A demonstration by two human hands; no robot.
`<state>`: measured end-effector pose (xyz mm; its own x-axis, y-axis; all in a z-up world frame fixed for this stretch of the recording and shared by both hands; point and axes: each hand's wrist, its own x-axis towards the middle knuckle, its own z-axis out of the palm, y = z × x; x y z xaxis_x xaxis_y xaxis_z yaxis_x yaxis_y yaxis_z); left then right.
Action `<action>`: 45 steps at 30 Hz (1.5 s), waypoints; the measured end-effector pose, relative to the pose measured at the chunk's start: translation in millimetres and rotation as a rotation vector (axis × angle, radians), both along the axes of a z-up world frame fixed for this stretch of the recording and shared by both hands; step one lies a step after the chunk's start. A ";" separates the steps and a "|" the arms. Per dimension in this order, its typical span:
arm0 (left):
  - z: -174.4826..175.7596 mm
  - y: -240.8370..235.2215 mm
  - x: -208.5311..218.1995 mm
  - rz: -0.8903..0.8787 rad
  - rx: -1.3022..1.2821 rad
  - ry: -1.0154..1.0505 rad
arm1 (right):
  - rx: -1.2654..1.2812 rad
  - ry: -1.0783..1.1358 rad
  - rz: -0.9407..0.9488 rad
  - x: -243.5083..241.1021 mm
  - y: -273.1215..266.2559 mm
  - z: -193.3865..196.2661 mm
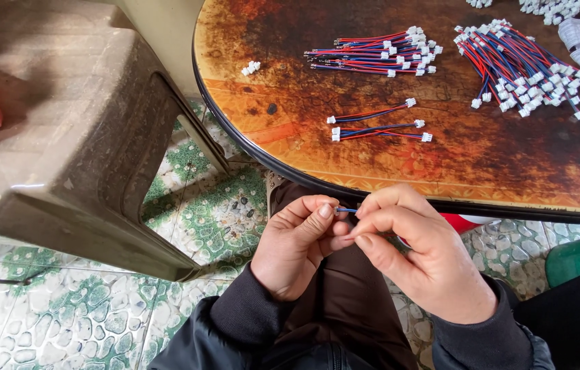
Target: Assembling small electronic wire harnesses by inserting wires into plastic connectors.
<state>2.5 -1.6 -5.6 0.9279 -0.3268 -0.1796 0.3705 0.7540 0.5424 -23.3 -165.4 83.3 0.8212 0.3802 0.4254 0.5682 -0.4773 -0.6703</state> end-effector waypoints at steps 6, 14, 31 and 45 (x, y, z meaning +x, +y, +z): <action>0.0 0.8 -0.5 -0.016 -0.097 -0.008 | -0.179 -0.104 -0.181 2.3 1.4 -3.6; 5.6 1.9 -3.5 -0.049 -0.126 -0.014 | -0.292 -0.202 -0.284 4.0 3.4 -6.4; 5.7 1.8 -4.5 -0.059 -0.117 -0.004 | -0.320 -0.301 -0.298 3.6 2.4 -6.0; 7.6 2.5 -5.3 -0.059 -0.074 -0.084 | -0.348 -0.444 -0.277 5.2 8.7 -1.5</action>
